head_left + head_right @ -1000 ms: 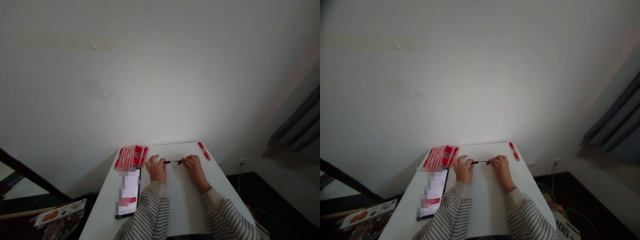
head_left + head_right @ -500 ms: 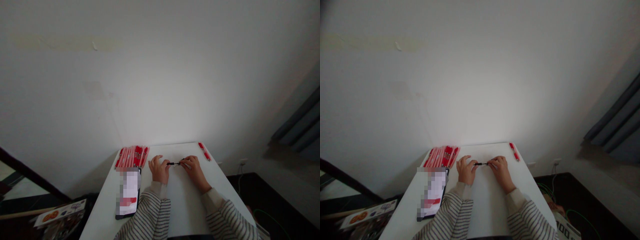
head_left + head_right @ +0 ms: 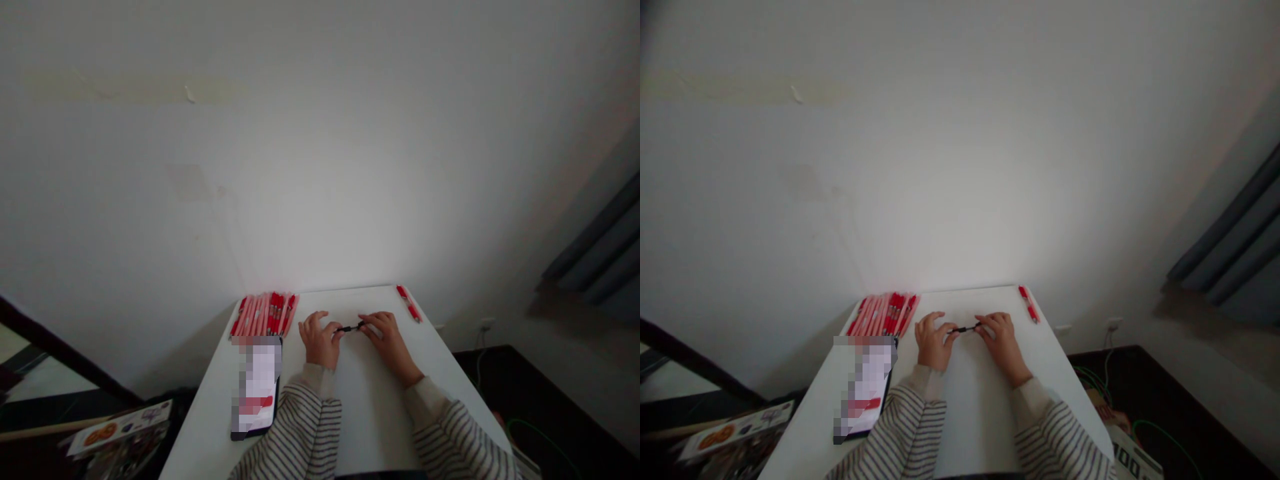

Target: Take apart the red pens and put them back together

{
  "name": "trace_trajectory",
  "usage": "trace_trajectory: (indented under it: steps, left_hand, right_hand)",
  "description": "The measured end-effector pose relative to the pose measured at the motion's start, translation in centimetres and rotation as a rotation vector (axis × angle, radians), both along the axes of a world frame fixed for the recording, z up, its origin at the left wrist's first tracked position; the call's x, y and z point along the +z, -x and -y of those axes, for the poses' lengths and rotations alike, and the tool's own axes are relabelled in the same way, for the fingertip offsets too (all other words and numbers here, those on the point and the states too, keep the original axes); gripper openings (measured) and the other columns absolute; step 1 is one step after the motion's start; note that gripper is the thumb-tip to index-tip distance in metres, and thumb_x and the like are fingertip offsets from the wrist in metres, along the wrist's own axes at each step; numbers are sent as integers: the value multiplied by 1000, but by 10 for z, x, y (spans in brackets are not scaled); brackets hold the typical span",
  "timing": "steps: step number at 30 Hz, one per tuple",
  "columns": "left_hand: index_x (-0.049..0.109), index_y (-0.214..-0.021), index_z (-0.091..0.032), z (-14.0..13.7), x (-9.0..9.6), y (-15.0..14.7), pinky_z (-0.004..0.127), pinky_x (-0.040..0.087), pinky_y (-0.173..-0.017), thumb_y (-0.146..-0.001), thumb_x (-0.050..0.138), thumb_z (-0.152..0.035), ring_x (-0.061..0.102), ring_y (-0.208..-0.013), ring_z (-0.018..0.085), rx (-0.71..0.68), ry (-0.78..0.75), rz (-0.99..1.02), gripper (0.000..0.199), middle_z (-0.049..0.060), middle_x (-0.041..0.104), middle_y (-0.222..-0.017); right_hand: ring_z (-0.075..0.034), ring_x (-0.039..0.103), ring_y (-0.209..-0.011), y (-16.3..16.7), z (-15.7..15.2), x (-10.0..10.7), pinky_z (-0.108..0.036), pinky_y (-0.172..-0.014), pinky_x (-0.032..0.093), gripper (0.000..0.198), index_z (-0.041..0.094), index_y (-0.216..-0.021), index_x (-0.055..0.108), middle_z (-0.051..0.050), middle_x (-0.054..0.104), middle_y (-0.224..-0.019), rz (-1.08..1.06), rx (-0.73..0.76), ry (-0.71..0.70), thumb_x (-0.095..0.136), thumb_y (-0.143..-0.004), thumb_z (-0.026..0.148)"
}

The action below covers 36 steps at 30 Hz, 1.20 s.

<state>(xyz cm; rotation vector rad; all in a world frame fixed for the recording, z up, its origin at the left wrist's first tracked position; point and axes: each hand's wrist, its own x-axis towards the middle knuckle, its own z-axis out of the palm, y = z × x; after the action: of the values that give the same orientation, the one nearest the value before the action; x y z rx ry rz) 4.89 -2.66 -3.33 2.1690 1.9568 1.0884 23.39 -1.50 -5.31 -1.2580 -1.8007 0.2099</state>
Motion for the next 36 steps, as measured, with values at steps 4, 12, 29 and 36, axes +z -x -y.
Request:
trace_trajectory:
  steps: [4, 12, 29, 36]
  left_hand:
    - [71, -83, -33, -1, -1, 1, 58, 22, -109, -76, 64, -29, 41, -120, 26, -3, -1, 13, 11, 3, 55, -119]
    - [71, -81, -31, 2, 2, -2, 60, 20, -109, -74, 66, -27, 41, -122, 26, -33, 49, 22, 10, 2, 56, -121]
    - [73, -79, -37, 0, 4, 1, 61, 16, -108, -72, 69, -32, 39, -122, 28, 56, 30, 29, 10, -1, 56, -124]
    - [74, -79, -35, -1, 6, 4, 58, 20, -106, -71, 69, -30, 41, -118, 28, 109, 15, 7, 10, 1, 58, -120]
  right_hand:
    - [-23, 51, -97, -3, -3, -3, -41, -90, 42, 26, 24, -91, 69, -7, 64, -92, -27, -30, 7, 51, -88, 42]
    - [-24, 51, -97, 0, -3, -3, -42, -87, 44, 26, 25, -85, 73, -8, 64, -91, -36, -11, -3, 53, -86, 43]
    - [-24, 47, -101, 1, -1, -4, -42, -92, 42, 26, 32, -102, 71, -7, 63, -99, -5, -43, -9, 52, -87, 44]
    - [-23, 47, -100, -5, -8, -14, -41, -92, 41, 37, 24, -121, 58, -7, 63, -103, -17, -139, -35, 45, -91, 40]
